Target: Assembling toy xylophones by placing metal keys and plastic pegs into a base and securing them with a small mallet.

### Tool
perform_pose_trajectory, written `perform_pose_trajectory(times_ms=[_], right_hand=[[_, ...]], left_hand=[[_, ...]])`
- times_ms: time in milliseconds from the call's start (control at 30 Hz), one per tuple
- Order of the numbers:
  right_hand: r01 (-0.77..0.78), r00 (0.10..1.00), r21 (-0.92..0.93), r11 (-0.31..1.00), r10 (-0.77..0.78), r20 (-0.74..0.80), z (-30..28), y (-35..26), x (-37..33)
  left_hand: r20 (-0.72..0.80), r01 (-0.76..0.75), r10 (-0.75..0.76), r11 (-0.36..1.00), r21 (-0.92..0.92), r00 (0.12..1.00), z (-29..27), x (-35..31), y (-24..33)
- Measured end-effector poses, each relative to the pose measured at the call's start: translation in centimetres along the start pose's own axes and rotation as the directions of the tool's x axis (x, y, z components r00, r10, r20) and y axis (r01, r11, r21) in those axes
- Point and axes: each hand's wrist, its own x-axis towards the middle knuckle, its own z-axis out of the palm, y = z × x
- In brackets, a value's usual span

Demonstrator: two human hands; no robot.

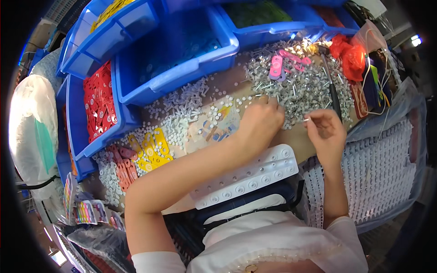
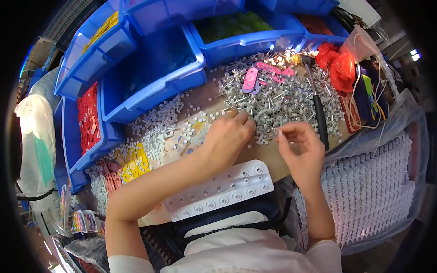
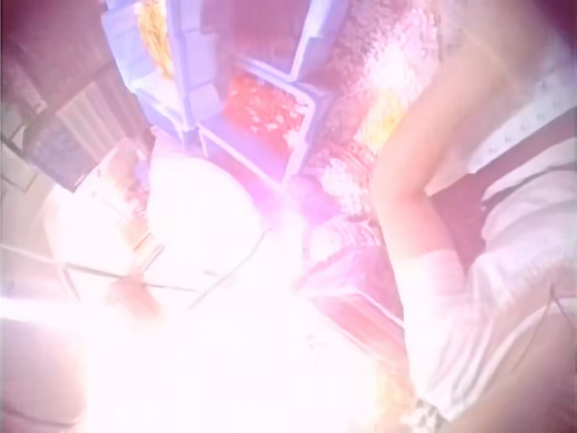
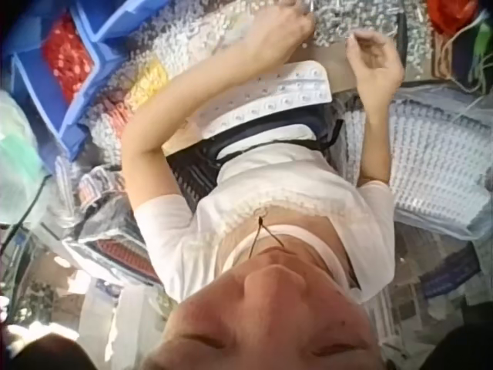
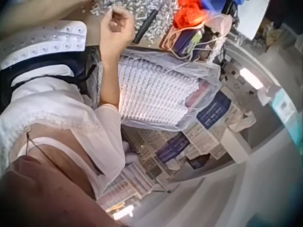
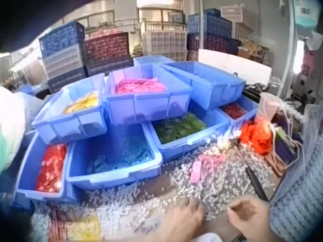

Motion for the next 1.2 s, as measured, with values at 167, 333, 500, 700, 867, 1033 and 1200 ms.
perform_pose_trajectory(times_ms=[167,333,500,700,867,1033,1200], right_hand=[[0.041,0.986,-0.115,0.993,-0.021,0.166,-0.8,-1.4,-2.7],[0.167,0.958,-0.213,0.963,-0.107,0.264,-1.0,-2.0,-4.0],[0.33,0.929,-0.328,0.885,-0.243,0.279,-0.8,-2.3,-4.4],[0.29,0.934,-0.332,0.898,-0.189,0.303,-0.7,-2.5,-4.4],[0.434,0.873,-0.389,0.813,-0.272,0.405,-1.0,-2.8,-4.1],[0.287,0.942,-0.362,0.887,-0.193,0.275,-0.6,-2.3,-4.1],[0.281,0.955,-0.388,0.878,-0.217,0.2,-0.2,-1.7,-3.4]], left_hand=[[-0.11,0.095,-0.096,0.995,-0.016,0.989,-1.4,-1.7,-1.3],[-0.19,0.119,-0.211,0.906,-0.406,0.959,-5.2,-5.1,-1.9],[-0.091,0.046,-0.162,0.689,-0.723,0.983,-5.3,-7.7,1.8],[-0.154,-0.082,-0.005,0.827,-0.556,0.988,-3.1,-8.0,3.5],[-0.205,-0.123,0.015,0.84,-0.528,0.979,-2.8,-7.8,3.6],[-0.151,-0.052,-0.041,0.823,-0.566,0.988,-3.2,-7.5,3.2],[-0.3,-0.352,0.269,0.897,-0.268,0.915,-3.1,-7.2,4.0]])
